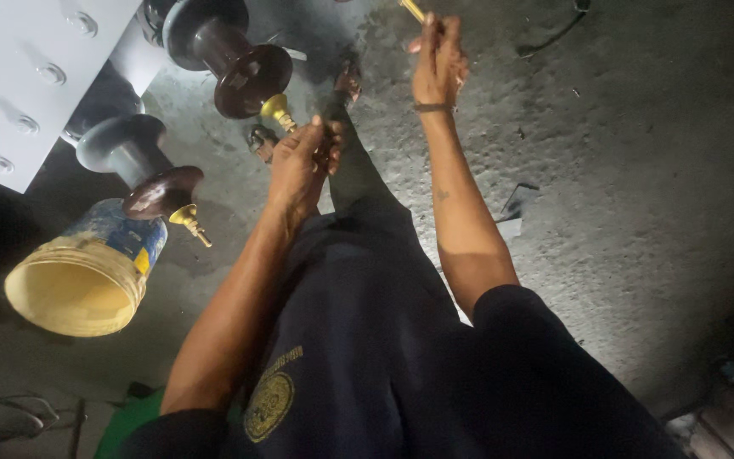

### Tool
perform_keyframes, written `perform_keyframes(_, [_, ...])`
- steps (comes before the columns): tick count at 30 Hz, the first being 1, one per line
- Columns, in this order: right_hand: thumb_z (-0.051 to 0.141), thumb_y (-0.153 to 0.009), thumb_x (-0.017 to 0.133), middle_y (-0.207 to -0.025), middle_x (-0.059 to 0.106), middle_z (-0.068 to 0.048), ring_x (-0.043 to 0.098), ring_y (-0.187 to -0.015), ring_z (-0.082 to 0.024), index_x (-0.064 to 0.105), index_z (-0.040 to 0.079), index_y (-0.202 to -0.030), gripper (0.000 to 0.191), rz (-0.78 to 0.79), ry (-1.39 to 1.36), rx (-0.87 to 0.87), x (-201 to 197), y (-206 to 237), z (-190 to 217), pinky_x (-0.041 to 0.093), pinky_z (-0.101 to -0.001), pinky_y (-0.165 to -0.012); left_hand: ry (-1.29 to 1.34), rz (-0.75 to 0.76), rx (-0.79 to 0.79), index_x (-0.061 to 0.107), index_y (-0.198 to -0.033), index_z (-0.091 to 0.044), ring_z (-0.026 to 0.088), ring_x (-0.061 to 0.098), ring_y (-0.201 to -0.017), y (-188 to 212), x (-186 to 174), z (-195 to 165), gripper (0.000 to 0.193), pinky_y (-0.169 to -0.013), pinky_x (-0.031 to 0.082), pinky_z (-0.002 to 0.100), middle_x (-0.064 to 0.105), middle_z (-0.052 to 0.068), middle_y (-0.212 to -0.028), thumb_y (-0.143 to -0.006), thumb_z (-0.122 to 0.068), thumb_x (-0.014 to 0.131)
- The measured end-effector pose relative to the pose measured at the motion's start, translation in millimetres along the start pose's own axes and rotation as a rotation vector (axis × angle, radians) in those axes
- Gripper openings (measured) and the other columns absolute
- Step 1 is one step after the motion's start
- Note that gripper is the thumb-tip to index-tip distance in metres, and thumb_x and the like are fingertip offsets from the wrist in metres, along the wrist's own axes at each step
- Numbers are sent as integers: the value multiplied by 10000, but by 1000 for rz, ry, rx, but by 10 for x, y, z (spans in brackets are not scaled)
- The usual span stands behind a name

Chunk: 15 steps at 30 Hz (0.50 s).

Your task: The person tests a component with a multimeter at a workbench, then carries small brass fittings and threads them by hand onto the brass stems of dark disc-shaped insulators, first on the floor and then onto insulators mounted on a white metal frame, attaching one fitting at a time.

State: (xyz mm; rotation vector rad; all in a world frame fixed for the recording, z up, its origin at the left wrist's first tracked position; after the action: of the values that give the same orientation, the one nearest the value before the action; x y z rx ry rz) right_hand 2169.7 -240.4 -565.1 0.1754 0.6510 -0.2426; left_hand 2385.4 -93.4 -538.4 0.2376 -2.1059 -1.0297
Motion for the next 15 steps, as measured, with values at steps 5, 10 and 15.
perform_keyframes(5, [602, -1061, 343, -667, 689, -44, 686, -588, -143, 704, 63, -883, 672, 42, -52, 266, 92, -52, -95, 546, -358, -619, -13, -11, -4, 722, -1038, 14, 127, 608, -715, -27, 64, 7, 339, -598, 471, 267, 689, 60, -881, -1050, -304, 605])
perform_keyframes(10, [530, -1047, 486, -811, 729, -43, 700, -762, -135, 687, 45, -1023, 525, -20, -126, 88, 52, 7, -82, 533, -321, -737, -21, 2, 3, 722, -1051, 20, 124, 610, -727, -14, 106, -9, 341, -614, 479, 265, 691, 67, -885, -1054, -304, 618])
perform_keyframes(15, [300, -1025, 726, -1109, 740, -81, 706, -1051, -218, 688, 26, -1239, 350, -48, -317, -106, 5, 97, -47, 571, -356, -950, -23, -4, 17, 720, -1050, 18, 119, 608, -724, -30, 142, -24, 333, -616, 480, 259, 694, 63, -901, -1043, -303, 630])
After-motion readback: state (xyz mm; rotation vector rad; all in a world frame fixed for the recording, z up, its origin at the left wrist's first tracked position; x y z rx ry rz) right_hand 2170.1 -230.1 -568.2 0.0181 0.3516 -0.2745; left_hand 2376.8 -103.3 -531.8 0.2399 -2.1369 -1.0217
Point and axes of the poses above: each hand's wrist, its own y-axis away from the middle knuckle, its own x-axis out of the palm, z = x × y, the point moved 4 cm from there along -y, towards the middle knuckle
